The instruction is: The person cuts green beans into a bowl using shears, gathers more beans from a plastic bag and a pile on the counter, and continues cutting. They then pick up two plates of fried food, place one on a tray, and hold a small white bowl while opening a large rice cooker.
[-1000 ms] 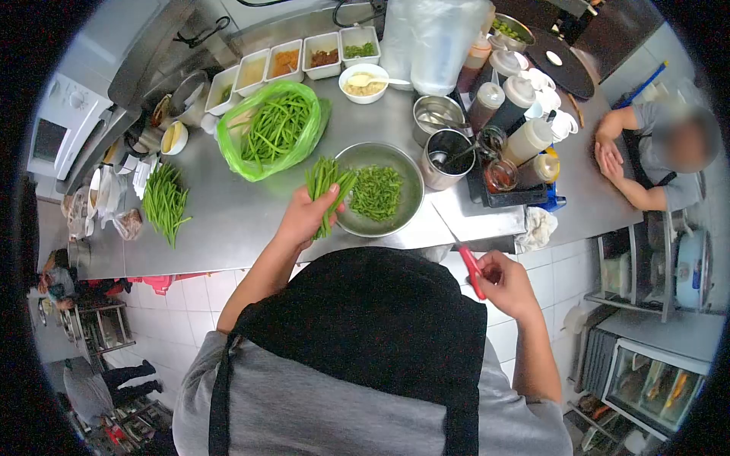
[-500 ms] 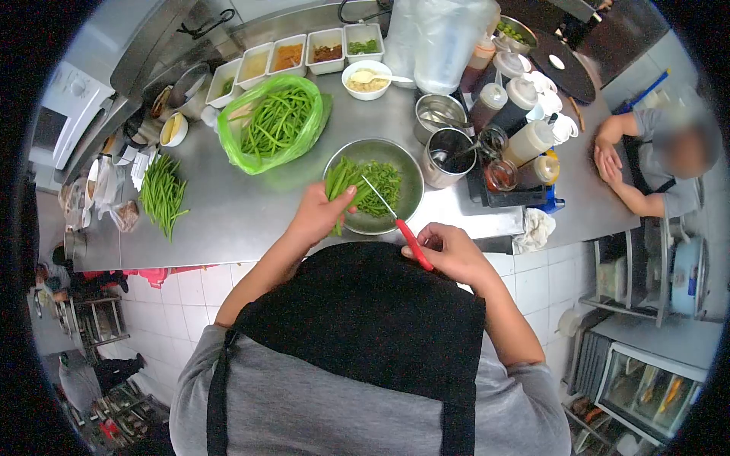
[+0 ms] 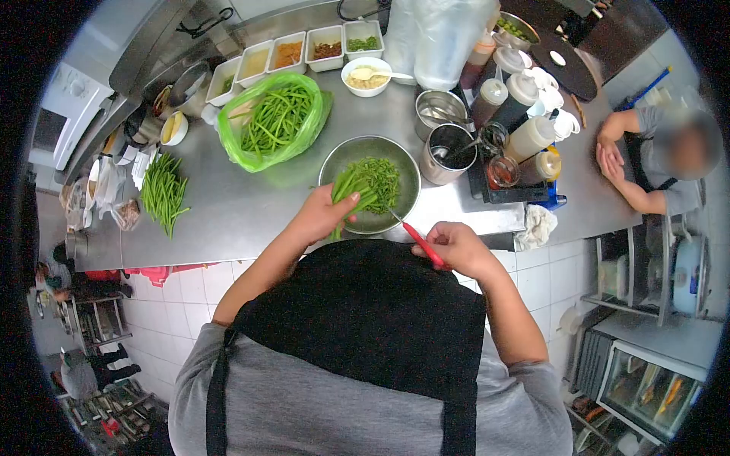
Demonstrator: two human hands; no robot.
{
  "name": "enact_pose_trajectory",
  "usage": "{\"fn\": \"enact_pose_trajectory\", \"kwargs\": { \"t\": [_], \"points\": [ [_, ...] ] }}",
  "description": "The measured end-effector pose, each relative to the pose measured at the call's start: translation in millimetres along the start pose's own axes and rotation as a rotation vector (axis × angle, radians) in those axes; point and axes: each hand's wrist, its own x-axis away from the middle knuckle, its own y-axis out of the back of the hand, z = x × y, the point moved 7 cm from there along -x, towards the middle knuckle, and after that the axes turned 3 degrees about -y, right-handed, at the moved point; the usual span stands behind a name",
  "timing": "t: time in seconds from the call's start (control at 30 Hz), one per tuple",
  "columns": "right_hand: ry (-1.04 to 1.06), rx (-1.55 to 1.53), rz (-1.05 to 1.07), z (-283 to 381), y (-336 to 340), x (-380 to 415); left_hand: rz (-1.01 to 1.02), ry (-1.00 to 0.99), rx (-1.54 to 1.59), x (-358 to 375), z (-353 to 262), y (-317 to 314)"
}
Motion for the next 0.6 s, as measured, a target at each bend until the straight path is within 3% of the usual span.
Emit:
{"fn": "enact_pose_trajectory", "kwargs": {
  "t": [0.07,0.17,0.27,0.47,0.6],
  "points": [
    [-0.016,0.028,-0.015,-1.8,2.3,3.5,0.025,0.055,0.027,0.3,0.2,1.9],
    [0.157,0.144,-0.188,6.4,17.4,14.8,0.08,0.129,0.25,0.6,3.4,3.0],
    [0.176,0.219,-0.181,26.0,17.4,32.0,0.153,0.174,0.398,6.5,-3.0,3.9],
    [0.259,0.357,-0.183,34.4,8.4,34.3,0.2,0.149,0.325,3.4,1.2,5.9],
    [0.246,0.379,-0.183,37.2,5.7,27.8,0.125,0.058,0.254,4.0,-3.6,9.1]
  ]
}}
